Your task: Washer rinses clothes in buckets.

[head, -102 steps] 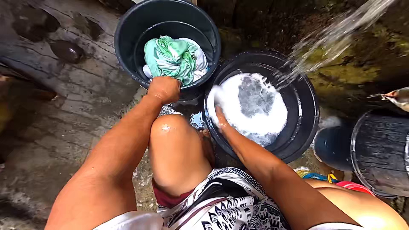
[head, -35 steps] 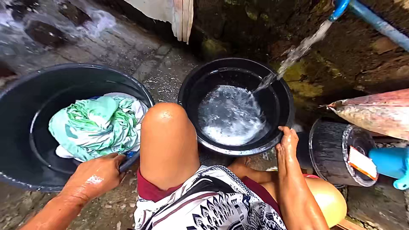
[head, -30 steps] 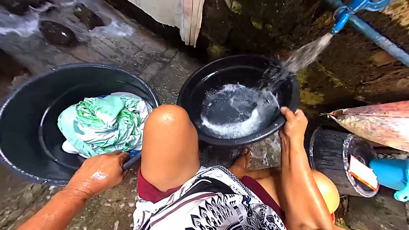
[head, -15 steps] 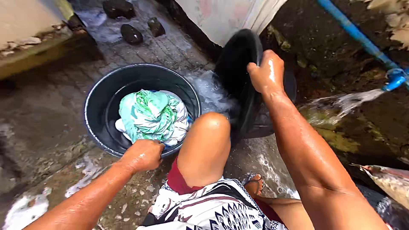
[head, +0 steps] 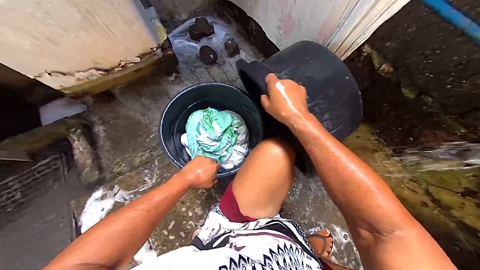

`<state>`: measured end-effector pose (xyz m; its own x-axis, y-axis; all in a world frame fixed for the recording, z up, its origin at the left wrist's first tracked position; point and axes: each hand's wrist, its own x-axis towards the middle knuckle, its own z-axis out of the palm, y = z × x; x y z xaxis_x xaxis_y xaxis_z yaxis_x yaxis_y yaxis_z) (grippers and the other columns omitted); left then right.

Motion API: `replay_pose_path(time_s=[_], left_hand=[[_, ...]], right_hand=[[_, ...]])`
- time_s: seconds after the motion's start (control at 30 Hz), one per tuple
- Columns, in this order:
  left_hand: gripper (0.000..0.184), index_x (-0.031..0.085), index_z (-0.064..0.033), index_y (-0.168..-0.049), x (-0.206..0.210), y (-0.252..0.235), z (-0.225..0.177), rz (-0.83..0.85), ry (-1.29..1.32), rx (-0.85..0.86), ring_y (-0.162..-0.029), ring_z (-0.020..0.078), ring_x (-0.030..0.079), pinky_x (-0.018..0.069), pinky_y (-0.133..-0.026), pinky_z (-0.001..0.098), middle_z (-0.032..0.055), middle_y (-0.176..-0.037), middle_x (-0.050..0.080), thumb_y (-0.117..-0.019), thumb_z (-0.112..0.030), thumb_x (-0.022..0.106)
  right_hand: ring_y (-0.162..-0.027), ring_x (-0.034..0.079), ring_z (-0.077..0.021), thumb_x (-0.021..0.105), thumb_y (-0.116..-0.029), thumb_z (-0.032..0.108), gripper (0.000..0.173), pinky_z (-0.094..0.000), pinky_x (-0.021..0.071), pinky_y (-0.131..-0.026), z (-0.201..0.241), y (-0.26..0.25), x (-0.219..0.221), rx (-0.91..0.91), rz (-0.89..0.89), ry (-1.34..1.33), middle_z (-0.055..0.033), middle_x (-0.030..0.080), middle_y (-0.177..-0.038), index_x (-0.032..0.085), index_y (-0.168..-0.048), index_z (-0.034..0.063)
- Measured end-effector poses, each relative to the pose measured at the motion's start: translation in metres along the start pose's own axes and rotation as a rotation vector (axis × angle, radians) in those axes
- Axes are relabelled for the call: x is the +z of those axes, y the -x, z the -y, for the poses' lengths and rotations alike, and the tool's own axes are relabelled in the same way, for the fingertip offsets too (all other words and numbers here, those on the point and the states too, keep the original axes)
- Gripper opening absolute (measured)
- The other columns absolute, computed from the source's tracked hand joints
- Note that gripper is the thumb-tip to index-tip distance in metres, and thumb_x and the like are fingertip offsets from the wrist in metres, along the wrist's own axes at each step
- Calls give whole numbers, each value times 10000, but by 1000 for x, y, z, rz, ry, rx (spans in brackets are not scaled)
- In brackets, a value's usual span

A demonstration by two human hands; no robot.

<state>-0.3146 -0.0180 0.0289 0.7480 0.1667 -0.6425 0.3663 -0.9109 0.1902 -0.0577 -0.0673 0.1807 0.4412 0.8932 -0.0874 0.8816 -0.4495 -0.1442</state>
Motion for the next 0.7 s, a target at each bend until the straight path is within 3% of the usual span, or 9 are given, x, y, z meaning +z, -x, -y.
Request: replay_pose_path(time_s=[0.17,0.23,0.3,0.33,0.4,0.47,0.53,0.6,0.7], left_hand=[[303,682,-55,-1126,1,2,-4,-32,-24,-23,-1048,381,672,519,-852,605,156,-1143,693,-938,-292,659],[328,689,-64,-1154,1,1,-5,-31,-11,-28,-1066,380,672,514,-882,609,154,-1154,697,-943,-315,666],[411,699,-81,-1150,4,-2,-1,-54,7,15,-1044,359,682,525,-888,600,137,-1128,706,-956,-442,673],[500,706,-80,-1123,8,-4,3,-107,43,65,-1011,348,692,536,-870,596,130,-1091,711,-941,-545,674],[632,730,-75,-1074,20,-6,13,-341,191,179,-959,329,700,547,-832,605,124,-1037,712,-863,-670,687],[701,726,-50,-1160,31,-3,24,-700,320,198,-1136,366,665,523,-953,629,176,-1217,689,-877,-682,625],[668,644,-9,-1313,35,6,37,-998,369,25,-1367,437,477,364,-1124,637,252,-1447,534,-964,-573,571],[693,526,24,-1430,31,23,49,-1169,400,-323,-1475,456,339,251,-1217,599,294,-1550,408,-978,-496,600],[882,330,130,-1506,27,36,55,-1254,726,-778,-1488,398,335,255,-1242,421,350,-1555,349,-873,-307,761]], right_hand=[[-945,665,-470,650,-972,326,397,-696,503,-782,-129,66,-7,207,-272,-254,-270,671,-1006,611,-1201,3],[-946,666,-364,689,-964,323,428,-599,533,-837,-187,123,2,278,-449,-433,-235,670,-1054,609,-1218,-12],[-867,665,-132,724,-920,281,389,-376,581,-805,-226,191,22,420,-674,-621,-82,677,-998,625,-1190,20],[-843,656,-66,719,-912,227,347,-306,581,-798,-239,224,35,499,-787,-706,-33,665,-964,620,-1165,10],[-809,655,-35,646,-938,104,254,-256,586,-792,-255,281,71,655,-969,-852,-6,639,-913,581,-1136,-42],[-803,669,-49,565,-985,50,194,-263,601,-795,-262,326,118,806,-1102,-1009,-11,638,-908,540,-1148,-51],[-849,677,-69,531,-1011,46,205,-281,604,-823,-266,362,160,944,-1202,-1120,-31,637,-964,520,-1194,-44],[-855,665,-81,545,-1015,71,187,-291,596,-812,-267,385,189,1168,-1217,-1126,-47,630,-977,535,-1174,-27],[-899,630,-198,627,-971,118,278,-406,544,-811,-263,396,208,1614,-977,-1049,-161,628,-1039,584,-1184,-54]])
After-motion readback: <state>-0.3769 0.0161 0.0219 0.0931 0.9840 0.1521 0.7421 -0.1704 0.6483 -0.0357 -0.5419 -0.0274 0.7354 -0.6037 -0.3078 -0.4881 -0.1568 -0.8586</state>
